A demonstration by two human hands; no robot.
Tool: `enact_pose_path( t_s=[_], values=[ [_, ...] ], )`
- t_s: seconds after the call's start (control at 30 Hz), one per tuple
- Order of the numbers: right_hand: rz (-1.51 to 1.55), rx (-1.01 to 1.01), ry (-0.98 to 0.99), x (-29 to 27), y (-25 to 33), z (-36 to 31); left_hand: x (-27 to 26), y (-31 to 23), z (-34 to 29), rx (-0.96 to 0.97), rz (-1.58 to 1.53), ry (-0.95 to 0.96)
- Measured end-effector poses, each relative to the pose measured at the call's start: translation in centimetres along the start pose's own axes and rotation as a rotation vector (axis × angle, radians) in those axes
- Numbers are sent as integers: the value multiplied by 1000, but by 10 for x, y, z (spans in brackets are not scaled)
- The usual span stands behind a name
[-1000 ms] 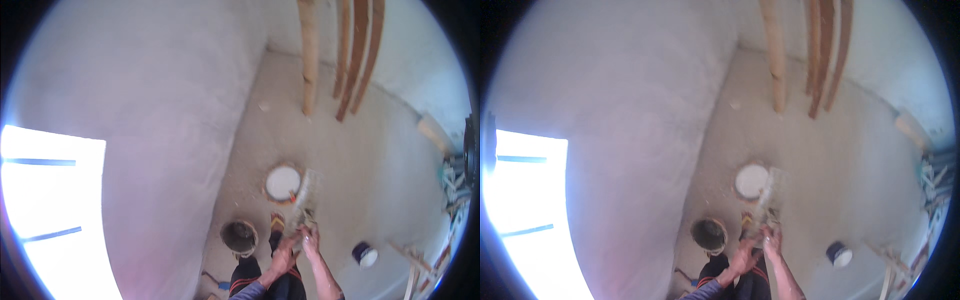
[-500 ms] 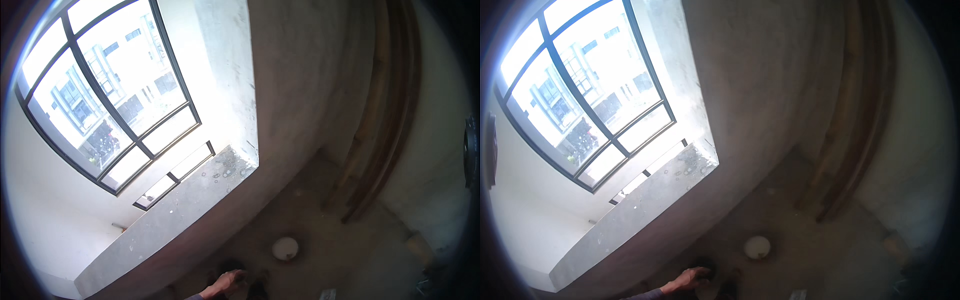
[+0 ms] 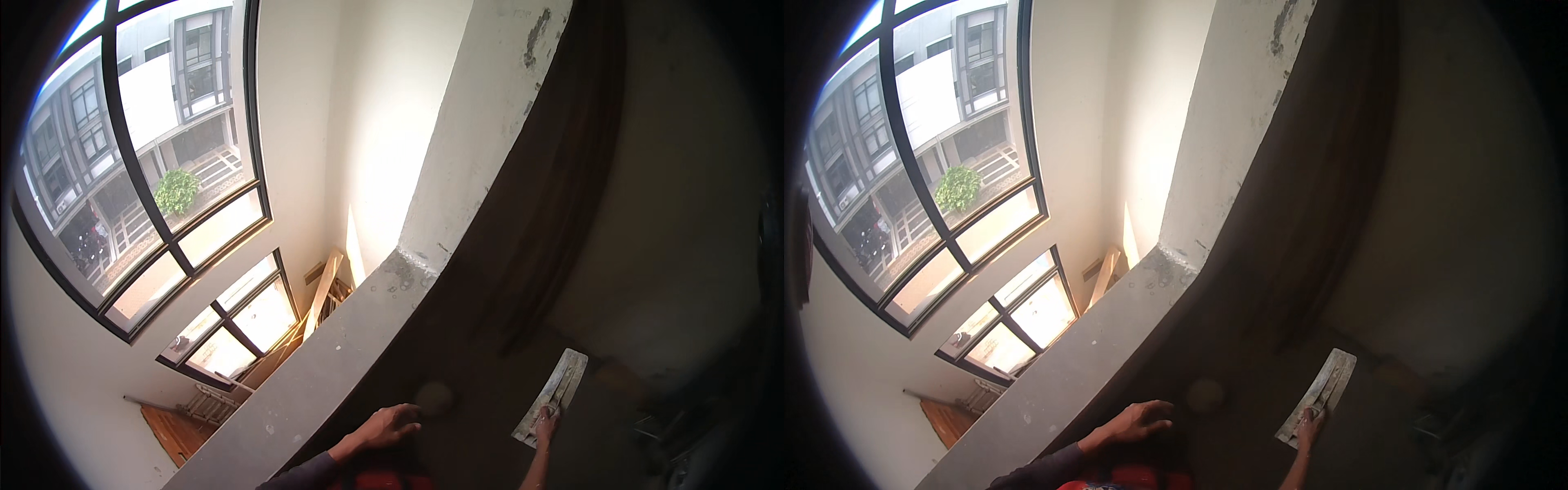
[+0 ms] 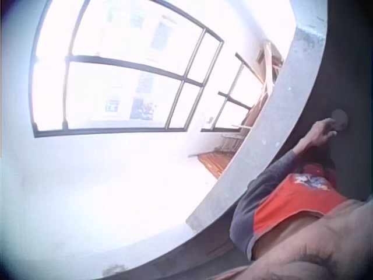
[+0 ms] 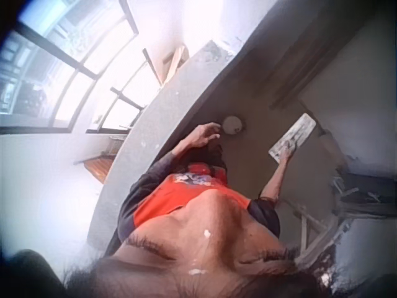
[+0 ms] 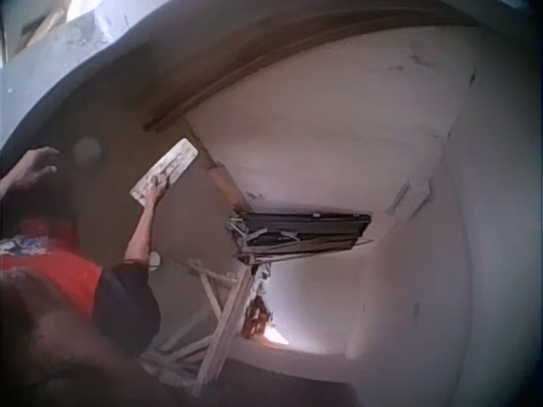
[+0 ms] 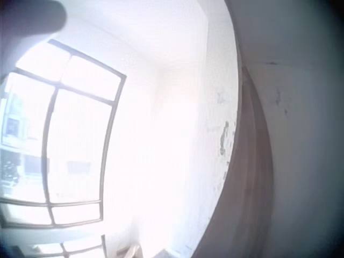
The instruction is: The person scoops white plaster from a bucket using a trowel and applies it to a wall surface near a window. They repeatedly smooth the plaster with the trowel, working on a specific section of the wall.
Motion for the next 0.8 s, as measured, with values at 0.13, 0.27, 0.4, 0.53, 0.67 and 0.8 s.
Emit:
enact_pose_path(
  t_s=[0.13,0.27,0.4,0.53,0.67,0.8],
  values=[
    [21,-303,-28,-32,138,0,5,10,30,119,205,65],
    [-339,-604,-130,-69,292,-16,23,7,41,221,232,213],
    [-437,-917,-300,-87,445,-64,31,23,45,233,290,231],
    [-534,-1097,-364,-114,518,-79,70,44,82,271,348,301],
    [-601,-1198,-353,-103,585,-104,116,126,151,261,472,265],
    [-691,-1232,-345,-93,626,-112,126,162,171,219,461,205]
  ],
)
Point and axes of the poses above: each hand's wrist, its own z-axis towards the middle knuckle, its own x-axis out of the palm, y = z × x, the point moved 5 cm from there along z, towards the middle knuckle, and after that the axes turned 13 degrees about -x, right-handed, at the moved point
